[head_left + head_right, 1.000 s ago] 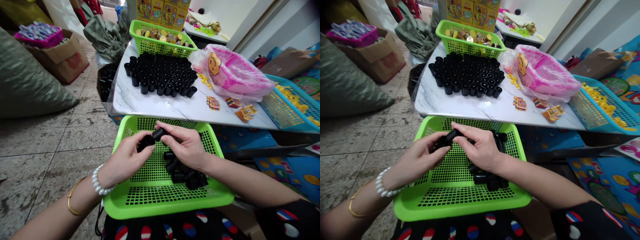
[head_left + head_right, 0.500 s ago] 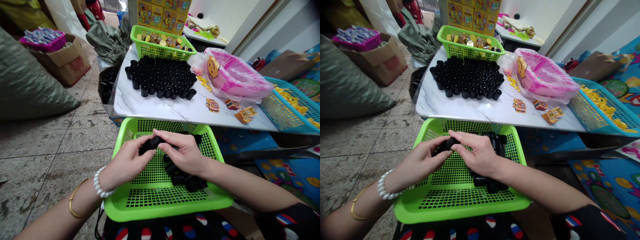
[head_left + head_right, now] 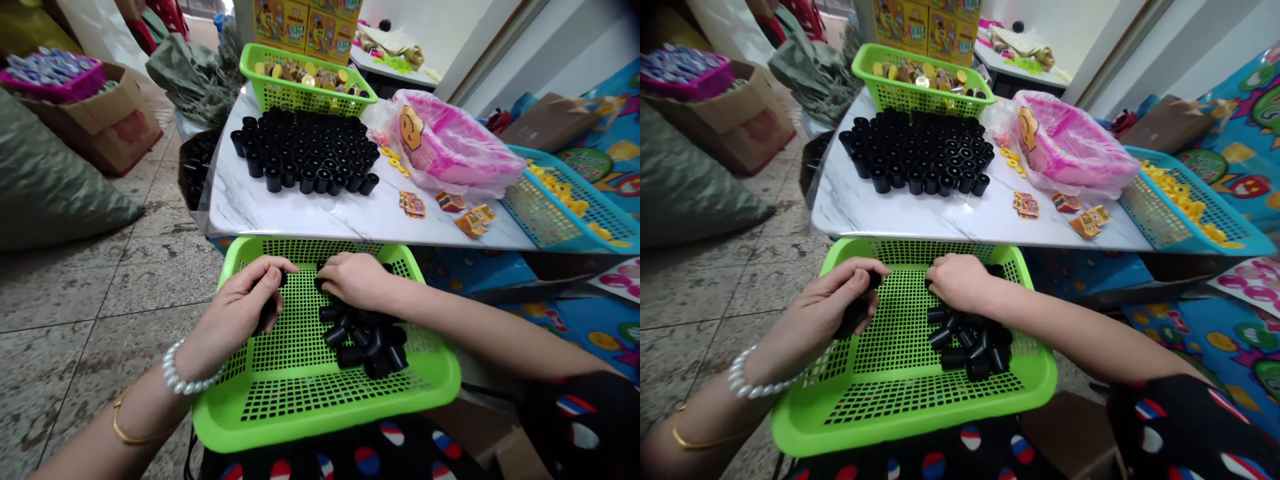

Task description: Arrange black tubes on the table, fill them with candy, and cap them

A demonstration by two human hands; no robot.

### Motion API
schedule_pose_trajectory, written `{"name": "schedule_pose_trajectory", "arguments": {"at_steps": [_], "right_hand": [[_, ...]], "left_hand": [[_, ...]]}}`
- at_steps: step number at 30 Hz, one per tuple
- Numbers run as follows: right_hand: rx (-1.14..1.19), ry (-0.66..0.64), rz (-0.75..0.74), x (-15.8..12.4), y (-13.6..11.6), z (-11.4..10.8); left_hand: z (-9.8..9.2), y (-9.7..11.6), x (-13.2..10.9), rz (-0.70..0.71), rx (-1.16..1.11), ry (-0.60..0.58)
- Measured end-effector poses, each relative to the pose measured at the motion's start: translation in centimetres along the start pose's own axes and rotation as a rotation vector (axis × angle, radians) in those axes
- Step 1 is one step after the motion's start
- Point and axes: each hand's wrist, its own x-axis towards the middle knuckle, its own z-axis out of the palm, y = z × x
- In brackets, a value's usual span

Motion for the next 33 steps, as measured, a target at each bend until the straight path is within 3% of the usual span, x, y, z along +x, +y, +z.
{"name": "schedule_pose_trajectory", "arguments": {"at_steps": [2, 4, 9, 12, 14, 17, 20, 23, 25, 30, 33], "right_hand": [[-0.098, -0.080, -0.008, 0.2, -0.7, 1.0], [-0.024, -0.031, 0.009, 0.2, -1.3, 1.1], [0.860, 0.236, 0.140, -0.2, -2.7, -1.5], [1.093, 0.153, 0.043, -0.5, -2.4, -3.1], [0.970, 0.169, 0.051, -0.4, -1.4, -3.4], [0.437, 0.273, 0.103, 0.1, 0.4, -2.3], [-0.029, 0.050, 0.016, 0.9, 0.9, -0.2], [-0.143, -0.083, -0.049, 1.6, 0.6, 1.3], [-0.009, -0.004, -0.039, 1.7, 0.3, 1.1], [0.871, 0.398, 0.016, -0.2, -1.4, -1.8], [0.988, 0.451, -0.081, -1.3, -2.8, -2.9]], "left_hand": [[0.0, -0.1, 0.1, 0.020, 0.002, 0.012], [-0.1, -0.3, 0.2, 0.035, 0.029, 0.023], [-0.1, -0.4, 0.6, 0.095, 0.247, 0.063], [0.0, -0.3, 0.7, 0.173, 0.304, 0.061], [0.0, -0.2, 0.5, 0.160, 0.289, 0.053], [-0.2, -0.1, 0.4, 0.143, 0.260, 0.075], [-0.3, -0.4, 0.6, 0.201, 0.266, 0.090], [-0.4, -0.8, 0.8, 0.256, 0.285, 0.097], [-0.5, -0.9, 0.8, 0.256, 0.281, 0.103], [-0.5, -1.0, 0.7, 0.247, 0.250, 0.073], [-0.5, -1.0, 0.6, 0.265, 0.233, 0.038]]}}
